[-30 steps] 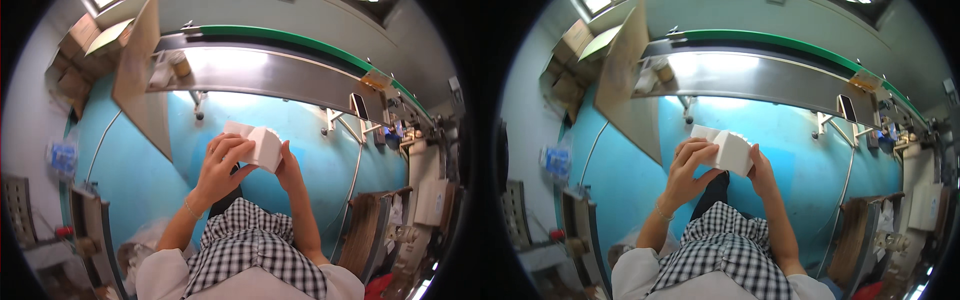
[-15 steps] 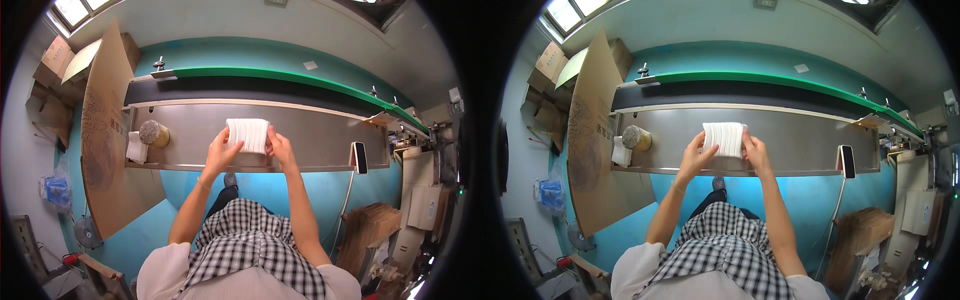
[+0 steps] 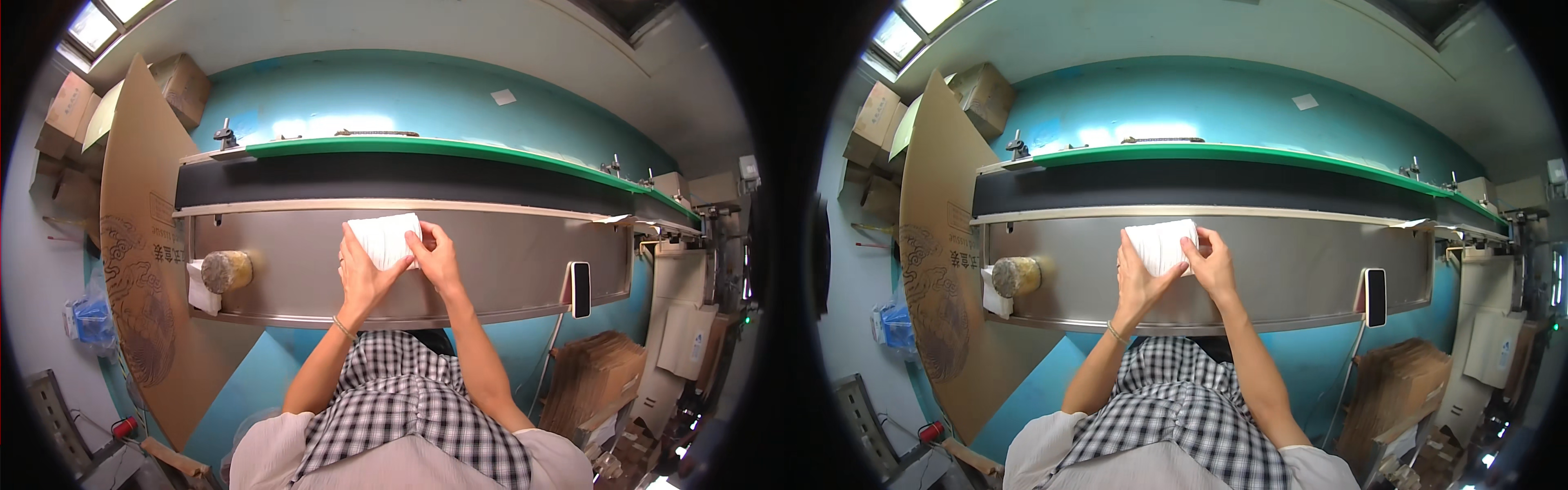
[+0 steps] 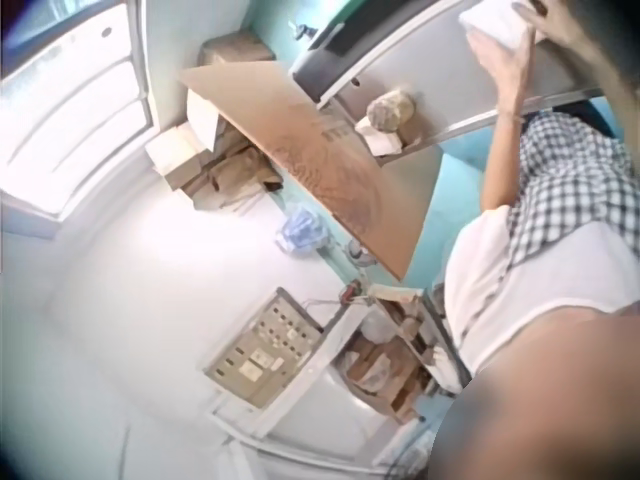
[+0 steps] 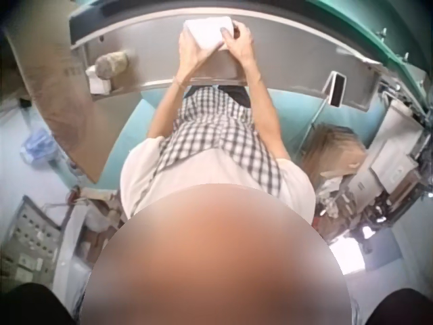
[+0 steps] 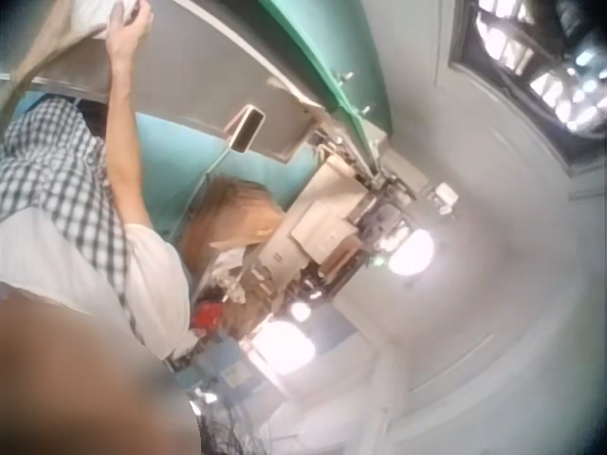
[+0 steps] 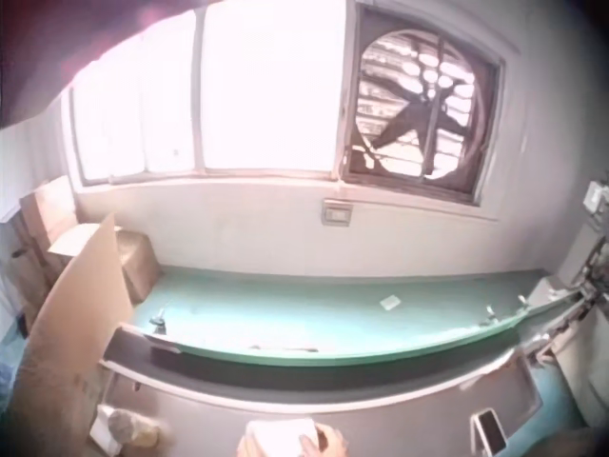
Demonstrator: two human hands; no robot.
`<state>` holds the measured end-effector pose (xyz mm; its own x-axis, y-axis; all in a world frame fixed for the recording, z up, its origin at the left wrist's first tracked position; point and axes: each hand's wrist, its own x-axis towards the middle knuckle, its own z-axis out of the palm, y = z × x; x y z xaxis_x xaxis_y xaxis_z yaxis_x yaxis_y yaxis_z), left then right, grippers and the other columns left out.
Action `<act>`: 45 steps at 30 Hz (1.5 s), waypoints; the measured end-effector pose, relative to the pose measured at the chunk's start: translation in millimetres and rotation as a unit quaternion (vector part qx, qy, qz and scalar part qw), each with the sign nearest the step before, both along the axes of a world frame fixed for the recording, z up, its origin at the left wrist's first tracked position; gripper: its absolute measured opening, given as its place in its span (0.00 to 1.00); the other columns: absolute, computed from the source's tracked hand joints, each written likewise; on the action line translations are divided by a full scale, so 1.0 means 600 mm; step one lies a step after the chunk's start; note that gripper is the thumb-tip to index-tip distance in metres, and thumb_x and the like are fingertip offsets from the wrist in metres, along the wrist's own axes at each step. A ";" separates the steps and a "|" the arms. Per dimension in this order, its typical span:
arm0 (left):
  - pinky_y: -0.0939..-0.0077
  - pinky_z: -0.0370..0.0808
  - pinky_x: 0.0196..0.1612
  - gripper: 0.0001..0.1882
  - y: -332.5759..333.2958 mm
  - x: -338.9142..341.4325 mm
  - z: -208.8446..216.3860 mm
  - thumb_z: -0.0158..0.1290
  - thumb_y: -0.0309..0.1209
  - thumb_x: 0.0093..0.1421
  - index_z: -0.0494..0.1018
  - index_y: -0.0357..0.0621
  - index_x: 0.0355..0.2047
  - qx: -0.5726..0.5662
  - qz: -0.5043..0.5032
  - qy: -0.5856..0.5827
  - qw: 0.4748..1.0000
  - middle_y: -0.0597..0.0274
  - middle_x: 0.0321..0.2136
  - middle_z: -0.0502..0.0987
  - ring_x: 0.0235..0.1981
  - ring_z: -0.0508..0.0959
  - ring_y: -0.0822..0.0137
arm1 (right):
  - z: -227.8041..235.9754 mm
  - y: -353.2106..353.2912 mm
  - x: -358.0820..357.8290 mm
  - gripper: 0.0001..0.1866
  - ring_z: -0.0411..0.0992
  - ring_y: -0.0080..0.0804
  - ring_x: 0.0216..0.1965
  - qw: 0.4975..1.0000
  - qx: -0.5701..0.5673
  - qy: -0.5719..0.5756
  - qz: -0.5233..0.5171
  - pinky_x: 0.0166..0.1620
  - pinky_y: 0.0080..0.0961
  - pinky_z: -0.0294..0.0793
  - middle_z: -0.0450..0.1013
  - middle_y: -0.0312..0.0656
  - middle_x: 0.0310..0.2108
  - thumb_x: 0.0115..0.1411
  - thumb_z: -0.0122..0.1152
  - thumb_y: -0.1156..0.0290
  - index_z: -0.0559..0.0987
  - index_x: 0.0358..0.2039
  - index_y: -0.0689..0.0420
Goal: Folding and stacking white napkins or paper products on a conveyor belt workstation.
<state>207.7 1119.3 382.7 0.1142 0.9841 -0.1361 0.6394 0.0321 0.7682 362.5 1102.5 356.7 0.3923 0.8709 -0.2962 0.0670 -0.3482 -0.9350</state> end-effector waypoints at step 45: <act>0.49 0.63 0.60 0.59 0.025 0.072 0.029 0.66 0.37 0.45 0.41 0.34 0.69 -0.010 0.023 0.049 0.998 0.37 0.57 0.62 0.58 0.65 0.41 | -0.011 0.098 0.192 0.13 0.76 0.29 0.38 0.909 0.062 0.352 -0.213 0.39 0.25 0.76 0.75 0.41 0.39 0.65 0.58 0.67 0.72 0.44 0.62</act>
